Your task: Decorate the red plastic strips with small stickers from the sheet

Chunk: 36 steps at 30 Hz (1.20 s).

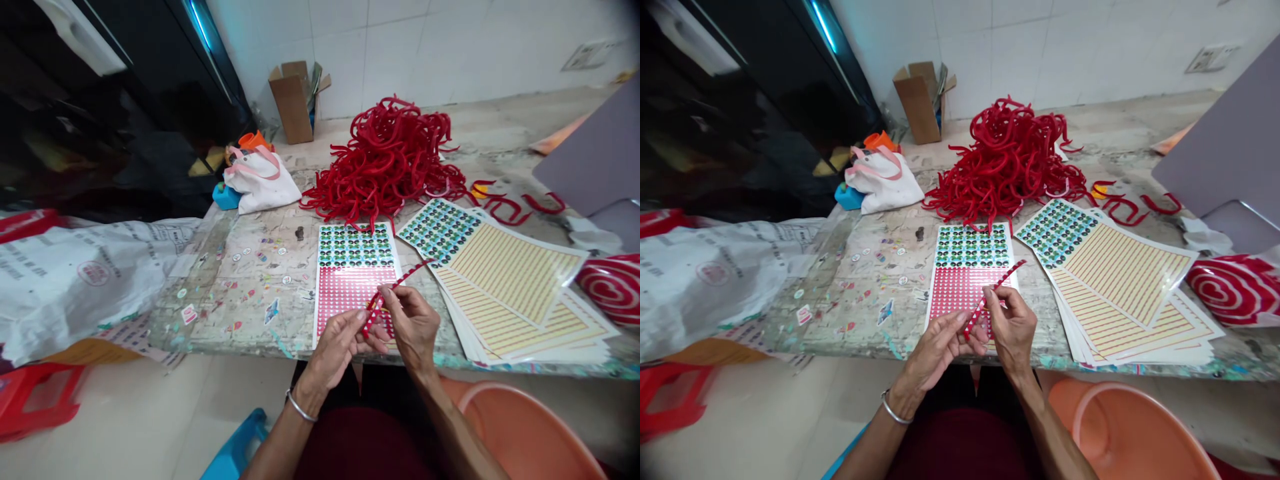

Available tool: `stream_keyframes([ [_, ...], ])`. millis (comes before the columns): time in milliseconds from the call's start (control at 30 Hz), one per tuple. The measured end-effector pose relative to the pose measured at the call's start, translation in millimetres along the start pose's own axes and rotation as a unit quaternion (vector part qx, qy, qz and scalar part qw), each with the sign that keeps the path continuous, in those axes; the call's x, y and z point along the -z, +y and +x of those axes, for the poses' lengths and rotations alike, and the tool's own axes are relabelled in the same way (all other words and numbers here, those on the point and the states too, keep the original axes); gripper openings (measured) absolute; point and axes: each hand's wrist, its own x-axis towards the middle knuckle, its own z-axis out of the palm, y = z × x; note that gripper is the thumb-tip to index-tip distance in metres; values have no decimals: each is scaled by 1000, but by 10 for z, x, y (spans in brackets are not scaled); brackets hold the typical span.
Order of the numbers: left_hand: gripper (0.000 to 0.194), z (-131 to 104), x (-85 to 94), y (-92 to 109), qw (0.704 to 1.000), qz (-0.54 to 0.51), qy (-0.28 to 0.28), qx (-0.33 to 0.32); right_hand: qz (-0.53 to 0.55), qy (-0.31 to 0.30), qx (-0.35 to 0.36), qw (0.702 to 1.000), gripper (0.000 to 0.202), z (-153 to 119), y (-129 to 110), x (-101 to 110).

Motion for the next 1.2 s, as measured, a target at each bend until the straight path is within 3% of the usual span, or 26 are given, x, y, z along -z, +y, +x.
stream_keyframes([
  [267,21,-61,88,-106,999,3,30,12,15,13,-6,1000,19,27,6,2],
  [533,15,-17,132,-159,997,-12,76,-31,23,9,-15,1000,17,24,49,-11],
  [967,15,-25,144,-179,996,-5,74,-46,56,12,-44,997,20,20,78,-23],
  [1200,20,5,58,-11,991,109,52,-50,58,-5,2,998,15,-30,63,-30],
])
